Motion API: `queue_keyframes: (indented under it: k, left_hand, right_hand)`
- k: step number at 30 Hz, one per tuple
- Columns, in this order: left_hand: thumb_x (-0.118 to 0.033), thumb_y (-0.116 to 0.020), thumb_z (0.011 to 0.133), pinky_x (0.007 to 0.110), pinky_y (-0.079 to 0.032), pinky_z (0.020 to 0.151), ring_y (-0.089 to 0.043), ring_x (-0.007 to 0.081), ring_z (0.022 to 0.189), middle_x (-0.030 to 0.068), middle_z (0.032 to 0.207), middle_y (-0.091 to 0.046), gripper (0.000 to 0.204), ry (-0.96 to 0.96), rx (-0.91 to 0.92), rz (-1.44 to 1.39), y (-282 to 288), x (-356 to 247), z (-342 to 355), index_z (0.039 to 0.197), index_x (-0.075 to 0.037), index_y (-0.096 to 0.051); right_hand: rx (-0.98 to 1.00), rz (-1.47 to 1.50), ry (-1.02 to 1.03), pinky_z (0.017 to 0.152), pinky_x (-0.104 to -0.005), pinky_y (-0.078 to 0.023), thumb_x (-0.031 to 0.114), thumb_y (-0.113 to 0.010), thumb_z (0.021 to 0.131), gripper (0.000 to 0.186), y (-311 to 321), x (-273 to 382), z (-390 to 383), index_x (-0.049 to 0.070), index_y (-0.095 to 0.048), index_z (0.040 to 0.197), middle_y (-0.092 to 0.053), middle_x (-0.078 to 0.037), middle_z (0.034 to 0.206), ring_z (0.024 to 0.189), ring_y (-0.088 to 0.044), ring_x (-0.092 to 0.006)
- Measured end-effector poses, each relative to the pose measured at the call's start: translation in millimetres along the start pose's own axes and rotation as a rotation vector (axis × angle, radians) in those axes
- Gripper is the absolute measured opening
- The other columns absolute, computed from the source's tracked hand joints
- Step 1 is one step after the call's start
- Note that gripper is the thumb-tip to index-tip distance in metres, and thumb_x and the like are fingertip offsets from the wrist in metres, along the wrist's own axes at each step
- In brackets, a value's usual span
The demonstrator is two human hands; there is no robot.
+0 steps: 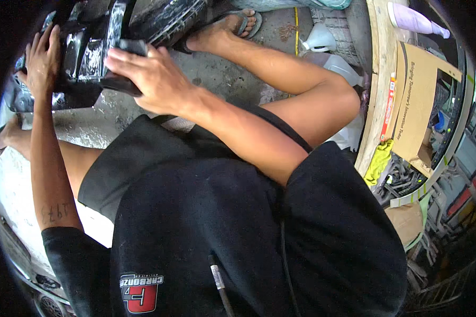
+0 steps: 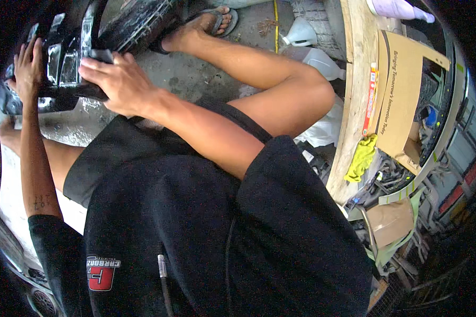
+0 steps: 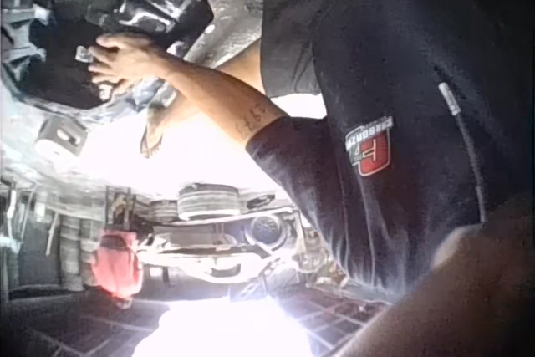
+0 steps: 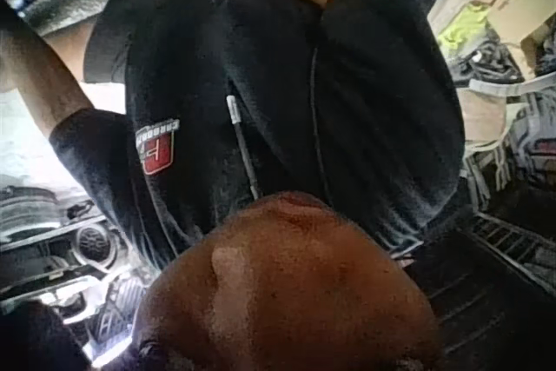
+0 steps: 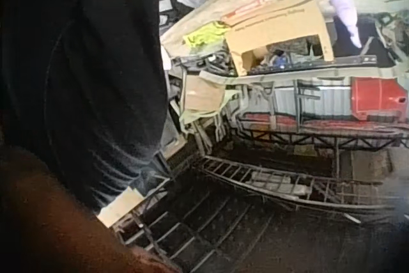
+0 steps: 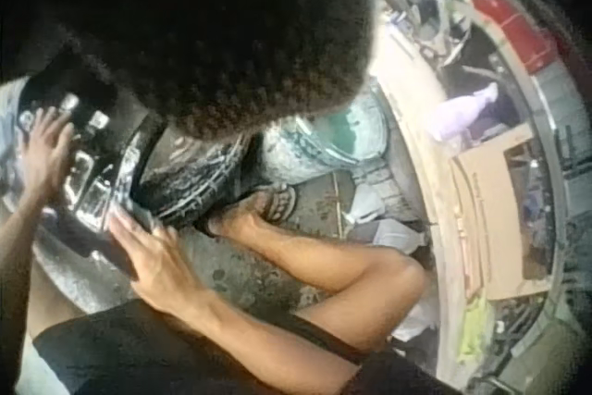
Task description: Sand a black plastic car part with a sanding block and water.
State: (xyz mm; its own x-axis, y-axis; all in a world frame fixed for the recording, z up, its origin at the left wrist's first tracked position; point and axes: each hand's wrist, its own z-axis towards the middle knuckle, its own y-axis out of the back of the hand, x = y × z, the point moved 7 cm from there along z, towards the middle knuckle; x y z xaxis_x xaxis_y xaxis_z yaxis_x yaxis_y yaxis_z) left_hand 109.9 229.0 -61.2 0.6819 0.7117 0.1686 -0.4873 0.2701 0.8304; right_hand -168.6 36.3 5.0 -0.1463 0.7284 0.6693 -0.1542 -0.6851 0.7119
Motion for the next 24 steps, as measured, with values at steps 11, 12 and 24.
queue_keyframes:
  k: [11,12,24]
  left_hand:
    - [-0.062,-0.052,0.104,0.067,-0.021,0.124,-0.045,0.0364,0.151,0.0146,0.160,-0.053,0.067,0.414,-0.012,-0.254,58.2,-22.3,19.2,0.153,-0.018,-0.058]
    - [-0.055,-0.060,0.102,0.056,-0.030,0.123,-0.051,0.0395,0.144,0.0209,0.156,-0.055,0.064,0.411,-0.038,-0.352,72.8,-29.0,25.5,0.150,-0.011,-0.061]
    - [-0.011,-0.072,0.097,0.035,-0.059,0.081,-0.073,0.0271,0.094,0.0177,0.124,-0.071,0.039,0.356,0.578,-1.136,126.6,-292.0,24.6,0.135,-0.004,-0.067]
  right_hand:
    - [0.157,0.252,-0.404,0.113,-0.0438,-0.048,0.025,-0.066,0.103,0.036,83.8,5.6,-93.2,0.006,-0.071,0.133,-0.067,-0.015,0.144,0.131,-0.064,-0.0323]
    - [0.077,0.257,-0.401,0.108,-0.0436,-0.052,0.024,-0.066,0.103,0.035,92.9,11.1,-92.7,0.005,-0.071,0.132,-0.071,-0.016,0.137,0.126,-0.066,-0.0337]
    - [-0.631,1.184,-0.621,0.094,-0.0310,-0.050,0.032,-0.050,0.115,0.043,148.6,11.7,-98.9,0.001,-0.060,0.144,-0.066,-0.010,0.144,0.111,-0.068,-0.0174]
